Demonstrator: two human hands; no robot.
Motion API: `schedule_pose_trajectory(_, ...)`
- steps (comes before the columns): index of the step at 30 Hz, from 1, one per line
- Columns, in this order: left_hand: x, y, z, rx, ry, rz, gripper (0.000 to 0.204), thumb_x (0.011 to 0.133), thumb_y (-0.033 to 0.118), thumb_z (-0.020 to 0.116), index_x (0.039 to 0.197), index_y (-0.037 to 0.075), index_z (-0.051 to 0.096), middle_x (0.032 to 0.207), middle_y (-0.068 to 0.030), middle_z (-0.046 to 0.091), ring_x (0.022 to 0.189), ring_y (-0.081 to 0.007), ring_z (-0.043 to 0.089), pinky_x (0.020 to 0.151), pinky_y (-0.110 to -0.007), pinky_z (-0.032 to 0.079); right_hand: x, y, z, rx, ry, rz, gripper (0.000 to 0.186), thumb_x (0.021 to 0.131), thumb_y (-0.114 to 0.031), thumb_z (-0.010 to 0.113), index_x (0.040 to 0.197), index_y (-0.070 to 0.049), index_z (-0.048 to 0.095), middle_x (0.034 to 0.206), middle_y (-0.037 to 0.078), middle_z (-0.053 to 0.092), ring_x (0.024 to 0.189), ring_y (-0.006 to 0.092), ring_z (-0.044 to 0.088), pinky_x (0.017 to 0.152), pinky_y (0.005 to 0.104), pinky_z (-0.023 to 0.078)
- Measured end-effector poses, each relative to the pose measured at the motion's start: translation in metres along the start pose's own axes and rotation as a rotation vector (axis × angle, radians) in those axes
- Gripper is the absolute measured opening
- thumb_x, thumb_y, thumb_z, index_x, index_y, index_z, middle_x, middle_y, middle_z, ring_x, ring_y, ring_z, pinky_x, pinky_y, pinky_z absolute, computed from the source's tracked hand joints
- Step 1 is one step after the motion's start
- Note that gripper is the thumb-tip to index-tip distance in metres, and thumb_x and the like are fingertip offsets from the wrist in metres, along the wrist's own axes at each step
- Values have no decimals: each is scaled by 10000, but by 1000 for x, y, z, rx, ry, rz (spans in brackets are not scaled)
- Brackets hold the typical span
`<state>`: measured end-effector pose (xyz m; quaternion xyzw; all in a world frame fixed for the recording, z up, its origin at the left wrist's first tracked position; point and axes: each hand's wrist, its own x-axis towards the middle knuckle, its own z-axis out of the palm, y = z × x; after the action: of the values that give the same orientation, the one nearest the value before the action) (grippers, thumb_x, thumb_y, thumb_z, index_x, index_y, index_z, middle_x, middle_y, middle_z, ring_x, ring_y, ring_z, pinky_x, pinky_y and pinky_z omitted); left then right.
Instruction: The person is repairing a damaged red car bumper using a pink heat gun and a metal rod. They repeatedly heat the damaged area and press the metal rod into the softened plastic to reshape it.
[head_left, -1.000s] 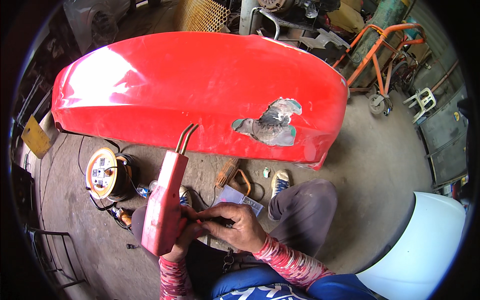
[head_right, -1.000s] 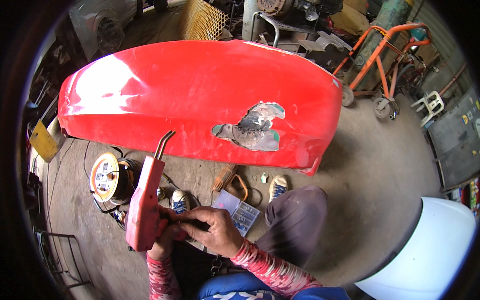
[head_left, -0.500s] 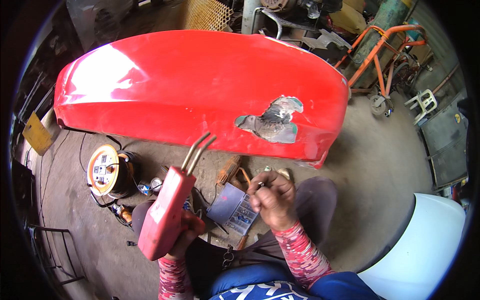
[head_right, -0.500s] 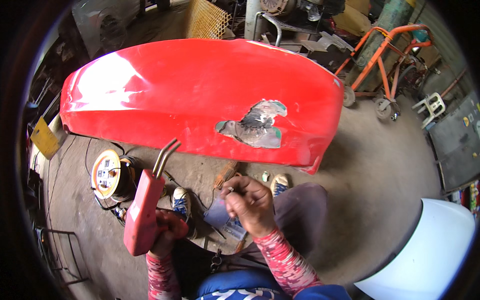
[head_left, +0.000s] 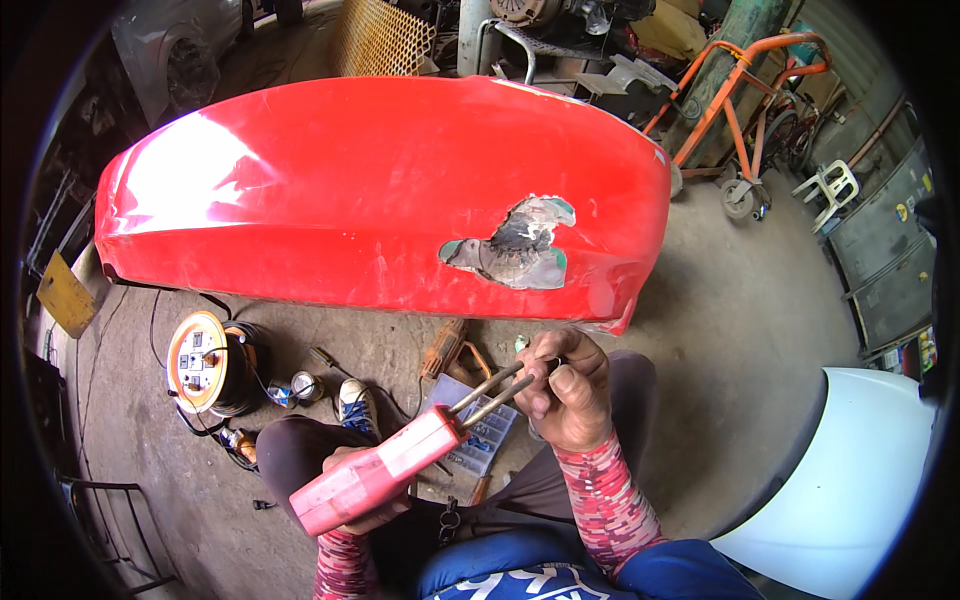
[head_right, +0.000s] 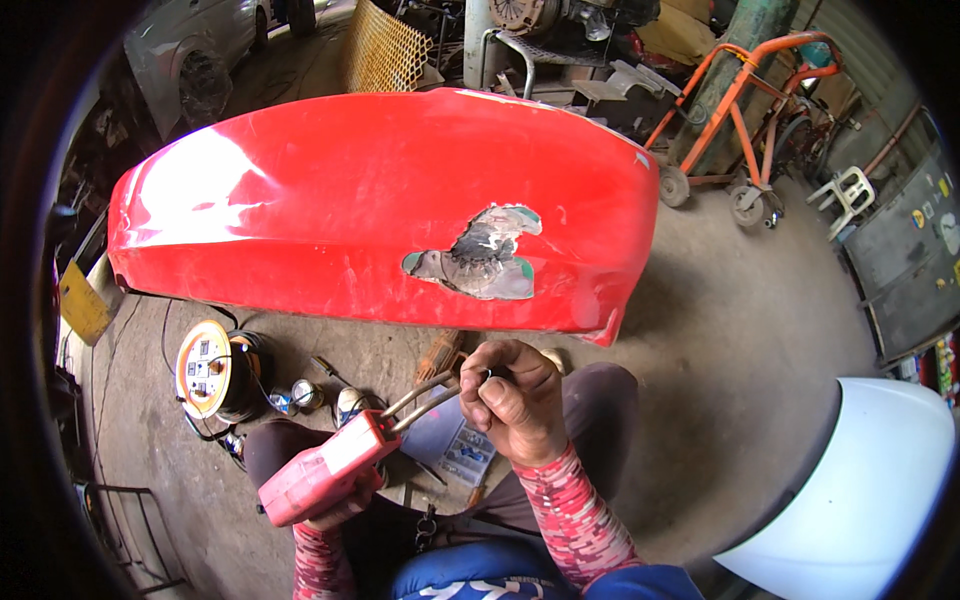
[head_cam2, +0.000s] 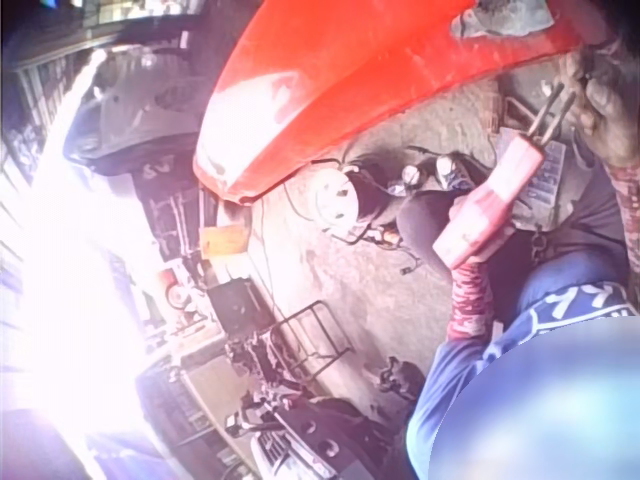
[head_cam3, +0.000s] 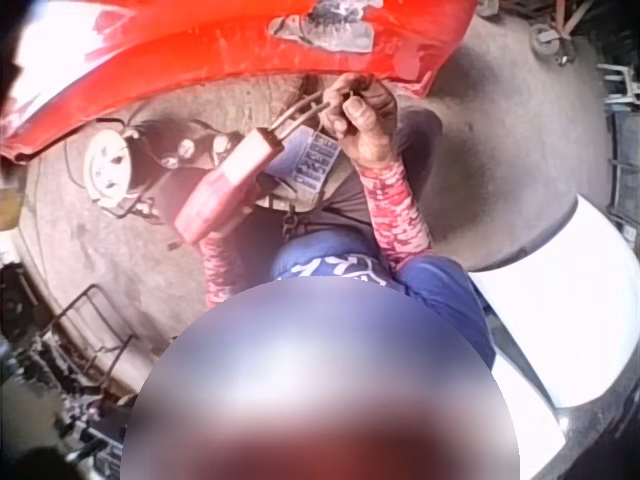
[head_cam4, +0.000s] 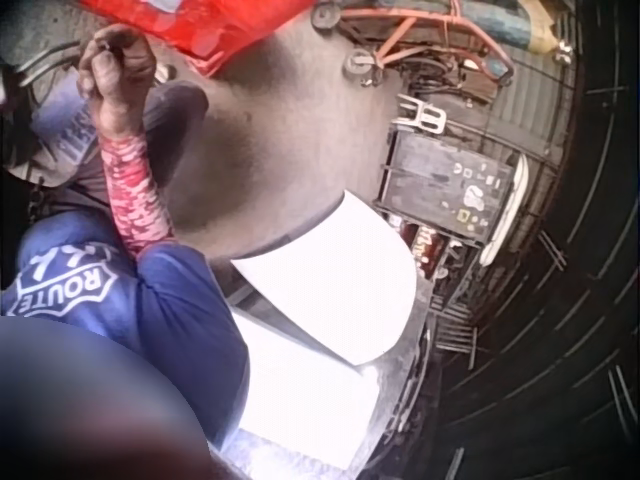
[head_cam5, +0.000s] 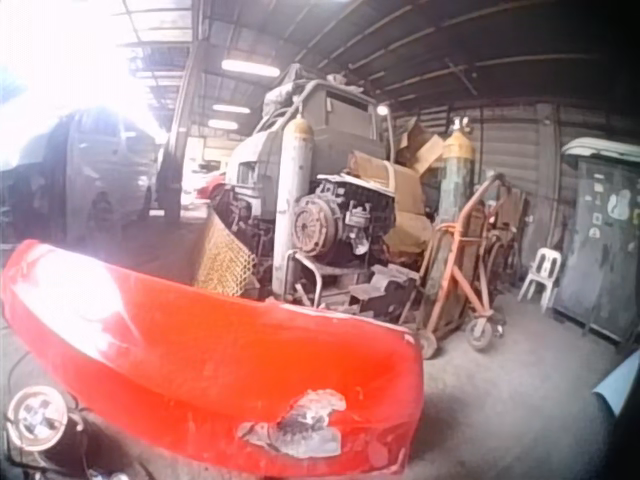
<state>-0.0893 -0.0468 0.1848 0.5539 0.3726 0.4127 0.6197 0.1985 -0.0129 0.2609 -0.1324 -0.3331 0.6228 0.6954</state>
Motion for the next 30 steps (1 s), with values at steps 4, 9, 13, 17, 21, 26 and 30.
schedule_pose_trajectory(4, 2, 7, -2, 85, -62, 243, 344, 720, 224, 879, 939, 13, 717, 772, -49, 707, 642, -164, 697, 627, -272, 552, 0, 3, -1, 0, -5, 1, 287, 924, -96, 712, 1174, 11, 620, 946, 97, 652, 665, 108, 554, 562, 241, 449)
schedule_pose_trajectory(9, 1, 9, -2, 97, -41, 258, 352, 717, 216, 883, 947, 15, 709, 771, -46, 702, 637, -160, 695, 619, -271, 548, -1, 5, 1, -8, 27, 18, 284, 917, -84, 719, 1165, 16, 623, 953, 104, 657, 671, 113, 570, 565, 246, 462)
schedule_pose_trajectory(13, -3, 4, -3, -136, 22, -83, 351, 716, 219, 886, 939, 16, 708, 773, -48, 700, 635, -160, 692, 613, -270, 544, -2, 5, 3, -20, 47, 16, 284, 918, -78, 715, 1164, 24, 617, 951, 106, 659, 676, 118, 578, 567, 251, 470)
schedule_pose_trajectory(17, -5, 2, -4, -185, 82, -275, 347, 717, 231, 886, 924, 18, 706, 778, -54, 702, 641, -168, 693, 618, -272, 545, -2, 5, 4, -31, 35, -7, 281, 918, -72, 711, 1160, 31, 612, 952, 113, 665, 678, 122, 584, 568, 253, 476)
schedule_pose_trajectory(21, -4, 4, -2, -166, 78, -262, 342, 719, 240, 881, 913, 20, 706, 786, -61, 706, 648, -178, 697, 629, -280, 549, -3, 5, 4, -95, 55, 2, 286, 910, -123, 721, 1129, 17, 603, 904, 95, 630, 661, 100, 565, 537, 220, 475)
schedule_pose_trajectory(26, -4, 7, 0, -231, 109, -276, 333, 727, 241, 875, 912, 20, 708, 801, -70, 715, 660, -182, 703, 648, -289, 558, -2, 6, 0, -9, -6, -7, 292, 908, -87, 728, 1149, 32, 614, 957, 119, 666, 683, 122, 592, 555, 245, 479)
schedule_pose_trajectory(30, -6, 10, 3, -185, 88, -219, 350, 738, 259, 878, 922, 12, 712, 819, -80, 724, 682, -183, 713, 675, -296, 572, -3, 5, 1, 39, -21, 35, 291, 896, -94, 742, 1125, 32, 616, 923, 112, 643, 661, 115, 577, 533, 236, 470)
